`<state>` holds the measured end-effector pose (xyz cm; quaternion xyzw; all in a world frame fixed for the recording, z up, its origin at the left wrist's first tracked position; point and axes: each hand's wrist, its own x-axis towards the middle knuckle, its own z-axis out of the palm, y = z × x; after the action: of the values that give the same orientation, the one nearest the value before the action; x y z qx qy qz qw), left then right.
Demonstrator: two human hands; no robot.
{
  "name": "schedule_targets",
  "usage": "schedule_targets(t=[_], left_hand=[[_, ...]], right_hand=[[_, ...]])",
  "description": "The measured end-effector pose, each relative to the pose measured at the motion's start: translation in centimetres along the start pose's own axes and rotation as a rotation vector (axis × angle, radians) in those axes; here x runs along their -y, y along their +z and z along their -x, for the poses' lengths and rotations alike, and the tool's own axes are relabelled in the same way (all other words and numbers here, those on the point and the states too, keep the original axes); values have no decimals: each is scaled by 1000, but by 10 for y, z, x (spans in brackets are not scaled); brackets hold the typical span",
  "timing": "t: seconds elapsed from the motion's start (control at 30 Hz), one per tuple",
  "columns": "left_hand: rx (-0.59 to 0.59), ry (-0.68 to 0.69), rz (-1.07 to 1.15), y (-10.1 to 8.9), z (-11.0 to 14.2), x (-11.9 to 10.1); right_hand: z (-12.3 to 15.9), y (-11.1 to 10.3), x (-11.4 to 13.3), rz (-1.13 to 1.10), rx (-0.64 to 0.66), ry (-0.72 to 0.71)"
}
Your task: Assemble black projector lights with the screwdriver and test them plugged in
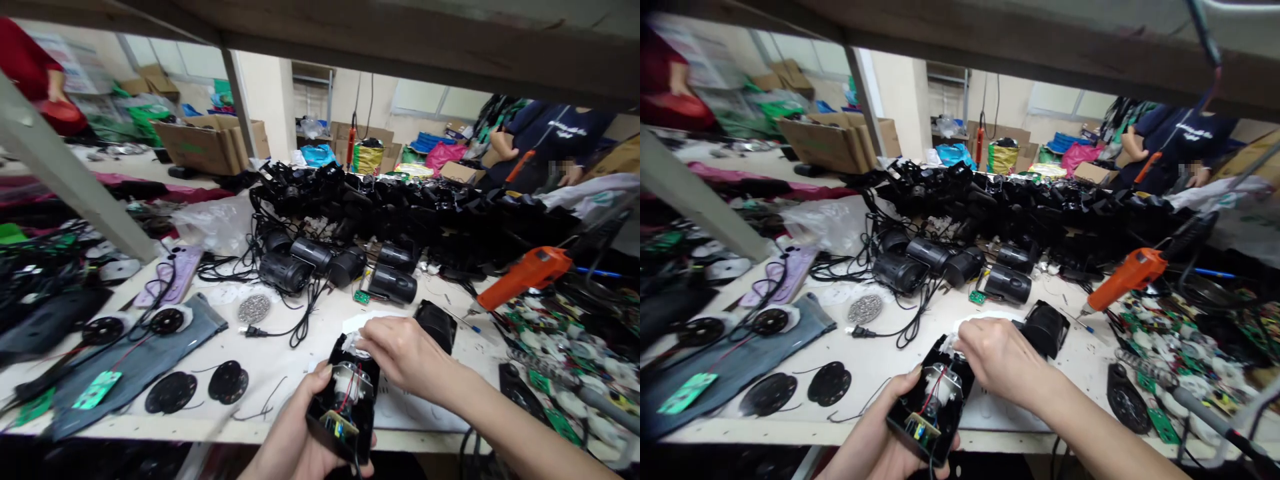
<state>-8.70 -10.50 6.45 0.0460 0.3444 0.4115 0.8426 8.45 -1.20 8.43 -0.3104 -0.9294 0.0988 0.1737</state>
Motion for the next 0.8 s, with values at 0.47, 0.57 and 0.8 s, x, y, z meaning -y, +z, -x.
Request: schedule_targets(t=[0.47,0.57,0.8], left_hand=[[60,-53,159,-34,-4,-7],[4,-37,174,-37,-4,-8],[-47,-19,160,-39,-6,-11]], right_hand=[[-197,14,48,-328,32,120],[-221,26,58,-349,35,39],[-150,-17,25,-252,-175,-65]])
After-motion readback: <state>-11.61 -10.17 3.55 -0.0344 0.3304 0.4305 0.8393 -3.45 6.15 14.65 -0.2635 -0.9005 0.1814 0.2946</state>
